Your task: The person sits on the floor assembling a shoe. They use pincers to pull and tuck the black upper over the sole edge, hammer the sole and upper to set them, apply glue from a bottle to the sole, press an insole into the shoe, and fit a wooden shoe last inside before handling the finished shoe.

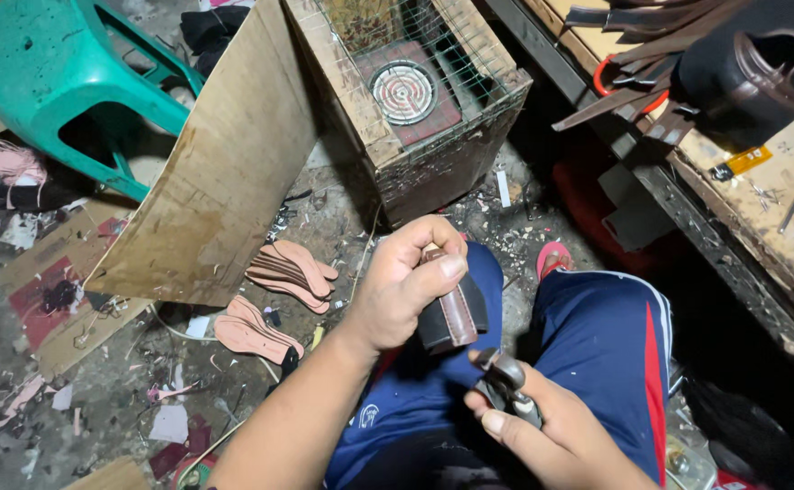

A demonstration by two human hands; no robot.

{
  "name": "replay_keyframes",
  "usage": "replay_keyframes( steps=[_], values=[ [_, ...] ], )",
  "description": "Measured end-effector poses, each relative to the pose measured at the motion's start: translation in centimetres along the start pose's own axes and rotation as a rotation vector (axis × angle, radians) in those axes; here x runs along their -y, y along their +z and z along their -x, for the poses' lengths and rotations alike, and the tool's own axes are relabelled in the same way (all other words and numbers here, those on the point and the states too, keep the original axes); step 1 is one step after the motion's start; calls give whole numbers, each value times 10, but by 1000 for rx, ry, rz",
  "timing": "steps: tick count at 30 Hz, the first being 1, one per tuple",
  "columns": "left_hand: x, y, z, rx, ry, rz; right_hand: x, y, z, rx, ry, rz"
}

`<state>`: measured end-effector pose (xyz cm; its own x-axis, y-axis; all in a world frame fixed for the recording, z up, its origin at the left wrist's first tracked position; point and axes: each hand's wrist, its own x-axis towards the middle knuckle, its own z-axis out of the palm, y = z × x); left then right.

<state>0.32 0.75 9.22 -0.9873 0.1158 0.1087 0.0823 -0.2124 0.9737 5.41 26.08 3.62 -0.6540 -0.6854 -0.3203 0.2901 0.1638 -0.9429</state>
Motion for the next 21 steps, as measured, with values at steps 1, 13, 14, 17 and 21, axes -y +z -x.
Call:
replay_keyframes(
  steps=[1, 13, 14, 17, 21],
  values=[
    [-3, 4, 1, -18, 6, -23, 7, 3, 2, 10, -13, -66],
    [6, 30, -8, -11, 144, -157, 84, 12, 21, -233, -168, 613],
    [8, 30, -7, -10, 152, -174, 85, 12, 22, -251, -108, 642],
    [11, 28, -8, -1, 163, -138, 83, 12, 27, -285, 67, 722],
    [9, 18, -15, -34, 119, -74, 78, 9, 29, -299, -9, 800]
  ],
)
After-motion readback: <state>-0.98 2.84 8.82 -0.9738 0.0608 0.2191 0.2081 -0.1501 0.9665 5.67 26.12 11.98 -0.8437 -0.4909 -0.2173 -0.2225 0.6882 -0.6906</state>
